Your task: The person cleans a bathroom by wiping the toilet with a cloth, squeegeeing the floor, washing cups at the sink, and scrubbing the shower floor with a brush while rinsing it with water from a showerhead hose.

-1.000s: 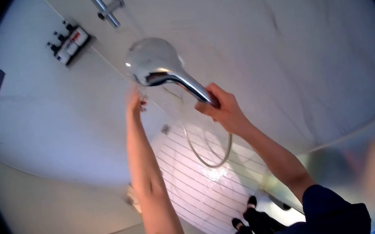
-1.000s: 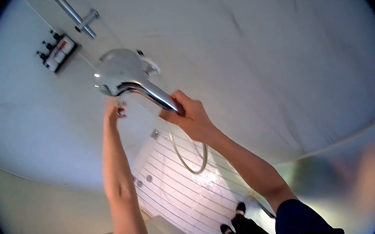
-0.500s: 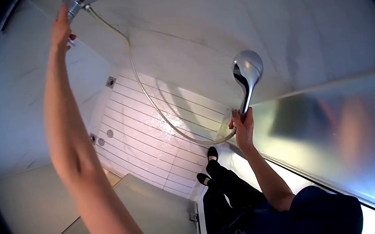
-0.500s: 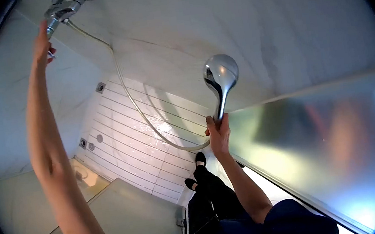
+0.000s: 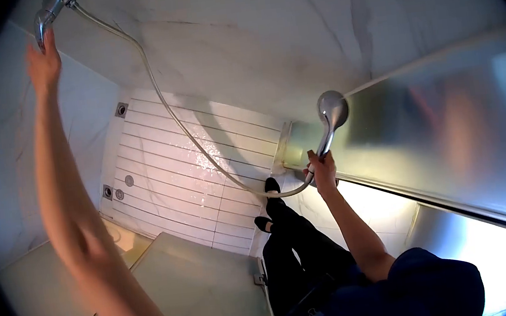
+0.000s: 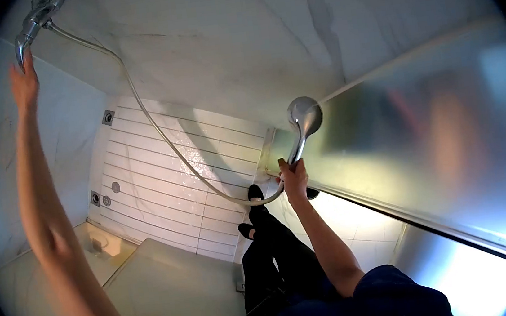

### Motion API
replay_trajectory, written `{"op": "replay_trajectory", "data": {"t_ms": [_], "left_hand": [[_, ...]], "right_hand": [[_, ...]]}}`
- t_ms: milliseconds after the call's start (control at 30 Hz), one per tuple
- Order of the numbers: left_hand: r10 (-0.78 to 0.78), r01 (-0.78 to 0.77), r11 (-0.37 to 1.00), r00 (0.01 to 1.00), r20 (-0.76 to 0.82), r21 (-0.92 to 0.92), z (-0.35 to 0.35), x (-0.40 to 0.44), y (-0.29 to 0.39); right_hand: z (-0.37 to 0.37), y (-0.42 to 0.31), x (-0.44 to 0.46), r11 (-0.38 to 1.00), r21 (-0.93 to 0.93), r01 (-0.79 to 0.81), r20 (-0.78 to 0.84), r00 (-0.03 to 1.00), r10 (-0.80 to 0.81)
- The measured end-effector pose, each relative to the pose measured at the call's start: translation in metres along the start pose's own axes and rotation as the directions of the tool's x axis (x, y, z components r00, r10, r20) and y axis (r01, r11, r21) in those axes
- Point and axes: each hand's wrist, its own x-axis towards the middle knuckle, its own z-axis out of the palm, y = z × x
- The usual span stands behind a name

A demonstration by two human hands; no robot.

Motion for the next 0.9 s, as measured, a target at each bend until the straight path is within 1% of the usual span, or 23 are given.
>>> {"op": "replay_trajectory", "data": {"t_ms": [33,67,100,133,167,200,233,267,300,333,367,400,433,467,500,567,633,700,733,767,800,833,900], "left_hand": [[-0.022,0.022,1.000,1.000,0.013,-0.018,-0.003,-0.041,0.001],[-0.036,0.035,0.999,0.999,-0.025,-0.039,0.008,-0.089,-0.016],[-0.050,0.050,0.998,0.998,0.026,-0.022,0.013,-0.148,-0.023],[-0.096,0.106,0.994,0.972,0.213,-0.032,0.024,-0.214,-0.062],[-0.098,0.112,0.993,0.945,0.314,-0.026,0.025,-0.294,-0.074],[-0.103,0.085,0.994,0.931,0.351,0.067,0.027,-0.392,-0.114],[-0.306,0.247,0.952,0.791,0.530,0.181,-0.001,-0.480,-0.117],[-0.443,0.394,0.890,0.636,0.632,0.228,-0.041,-0.557,-0.100],[-0.559,0.453,0.814,0.440,0.703,0.364,-0.078,-0.645,-0.098],[-0.659,0.570,0.688,0.232,0.716,0.448,-0.131,-0.701,-0.062],[-0.698,0.460,0.651,0.051,0.714,0.604,-0.170,-0.779,-0.051],[-0.745,0.552,0.532,-0.056,0.664,0.643,-0.223,-0.824,-0.014],[-0.796,0.680,0.273,-0.239,0.557,0.681,-0.267,-0.862,0.022],[-0.748,0.764,-0.053,-0.457,0.481,0.643,-0.312,-0.932,0.045],[-0.659,0.723,-0.382,-0.650,0.379,0.576,-0.337,-0.928,0.084],[-0.601,0.710,-0.507,-0.698,0.390,0.489,-0.335,-0.944,0.111],[-0.529,0.677,-0.613,-0.735,0.424,0.408,-0.375,-0.977,0.118],[-0.475,0.626,-0.715,-0.762,0.440,0.312,-0.403,-0.990,0.133],[-0.449,0.595,-0.760,-0.772,0.449,0.262,-0.417,-0.994,0.142],[-0.570,0.704,-0.671,-0.690,0.446,0.233,-0.405,-0.990,0.137],[-0.678,0.798,-0.564,-0.594,0.433,0.211,-0.373,-0.915,0.142],[-0.733,0.798,-0.561,-0.603,0.315,0.220,-0.350,-0.915,0.134],[-0.784,0.863,-0.497,-0.491,0.380,0.092,-0.296,-0.873,0.117]], "right_hand": [[-0.001,0.008,0.005,0.993,-0.091,-0.075,0.040,0.996,0.079],[-0.001,0.012,0.009,0.984,-0.053,-0.172,0.103,0.979,0.177],[-0.002,0.017,0.011,0.962,-0.020,-0.272,0.173,0.947,0.272],[-0.002,0.020,0.008,0.932,0.073,-0.356,0.227,0.916,0.332],[-0.007,0.030,0.014,0.933,0.084,-0.351,0.242,0.915,0.323],[-0.005,0.039,0.011,0.944,0.111,-0.311,0.221,0.934,0.282],[-0.003,0.048,0.010,0.953,0.133,-0.272,0.203,0.949,0.242],[-0.002,0.056,0.012,0.959,0.144,-0.243,0.203,0.956,0.212],[-0.002,0.062,0.016,0.965,0.157,-0.209,0.202,0.963,0.176],[-0.004,0.068,0.017,0.970,0.164,-0.182,0.198,0.969,0.148],[-0.002,0.075,0.018,0.965,0.139,-0.222,0.194,0.962,0.193],[-0.001,0.082,0.025,0.957,0.114,-0.266,0.187,0.952,0.242],[-0.002,0.085,0.028,0.948,0.080,-0.308,0.178,0.940,0.290],[0.002,0.085,0.029,0.939,0.027,-0.342,0.162,0.929,0.334],[0.008,0.094,0.028,0.920,0.006,-0.391,0.176,0.906,0.384],[0.021,0.135,0.036,0.896,-0.301,-0.327,0.076,0.928,0.364],[0.021,0.115,0.008,0.903,-0.325,-0.281,0.002,0.955,0.297],[0.013,0.105,0.014,0.880,-0.468,-0.082,-0.060,0.996,0.061],[0.002,0.113,0.026,0.851,-0.521,-0.066,-0.102,0.995,0.015],[-0.008,0.123,0.039,0.815,-0.579,-0.007,-0.088,0.995,-0.053],[-0.001,0.109,0.039,0.798,-0.602,-0.014,-0.077,0.996,-0.041],[0.002,0.098,0.032,0.784,-0.620,-0.021,-0.067,0.997,-0.027],[0.004,0.140,0.052,0.874,-0.444,-0.198,0.056,0.967,0.247]]}}
